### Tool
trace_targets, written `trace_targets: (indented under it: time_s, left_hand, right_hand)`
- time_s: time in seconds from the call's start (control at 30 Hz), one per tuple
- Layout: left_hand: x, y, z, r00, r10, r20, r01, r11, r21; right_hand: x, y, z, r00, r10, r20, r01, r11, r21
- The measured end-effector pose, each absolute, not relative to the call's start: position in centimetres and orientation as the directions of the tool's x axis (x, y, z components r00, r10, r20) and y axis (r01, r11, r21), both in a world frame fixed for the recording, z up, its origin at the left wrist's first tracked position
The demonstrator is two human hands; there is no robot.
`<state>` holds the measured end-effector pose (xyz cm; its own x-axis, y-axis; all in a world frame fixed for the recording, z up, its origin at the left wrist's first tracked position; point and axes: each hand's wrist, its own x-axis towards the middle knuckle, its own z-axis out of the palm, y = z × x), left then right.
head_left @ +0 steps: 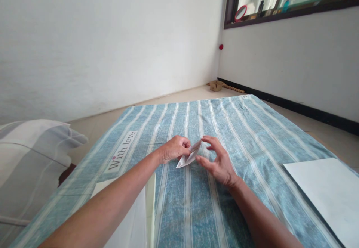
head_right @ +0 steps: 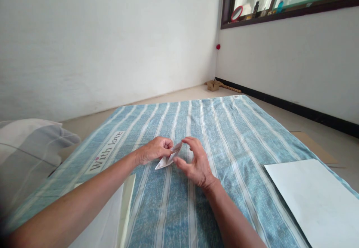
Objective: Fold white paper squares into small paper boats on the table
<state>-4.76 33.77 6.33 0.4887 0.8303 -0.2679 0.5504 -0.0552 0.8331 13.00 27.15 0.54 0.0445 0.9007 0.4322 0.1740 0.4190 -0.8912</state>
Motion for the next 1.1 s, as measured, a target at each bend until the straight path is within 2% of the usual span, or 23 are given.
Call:
trace_targets:
  time_s: [0.03,0.1,0.13,0.2,0.33,0.53,0.77,1.1]
  left_hand:
    - [-4.8,33.6,6.3,0.474,0.842,-0.258,0.525,-0.034,0.851]
    - [-4.8,33.4,6.2,0.443,0.866,-0.233,0.476,-0.006,0.880]
    - [-4.7,33.3,6.1,0.427,0.878,-0.218,0.455,0.000,0.891]
    - [-4.5,33.1,5.9,0.393,0.902,-0.182,0.421,0.000,0.907]
    - [-3.5,32.6,5.3,0.323,0.941,-0.105,0.373,-0.024,0.927]
    - [-2.0,31.8,4.8,0.242,0.970,-0.029,0.336,-0.056,0.940]
    - [-1.1,31.2,4.9,0.228,0.974,-0.018,0.307,-0.055,0.950]
    - [-0.9,30.9,5.6,0.237,0.971,-0.033,0.263,-0.031,0.964]
  right_hand:
    - [12.8,27.2,0.6,0.133,0.946,0.296,0.021,0.296,-0.955]
    - [12.4,27.4,0.8,0.186,0.982,0.020,-0.231,0.063,-0.971]
    - [12.2,27.5,0.8,0.164,0.984,-0.073,-0.302,-0.021,-0.953]
    - [11.9,27.5,0.9,0.096,0.985,-0.144,-0.359,-0.100,-0.928]
    - [11.5,27.3,1.0,-0.004,0.988,-0.155,-0.428,-0.142,-0.892]
    - [11.9,27.6,0.7,-0.023,0.978,-0.205,-0.520,-0.187,-0.833]
    - [12.4,27.7,0.8,-0.126,0.969,-0.210,-0.631,-0.242,-0.737]
    - [12.9,27.9,0.6,-0.220,0.963,-0.154,-0.705,-0.266,-0.658]
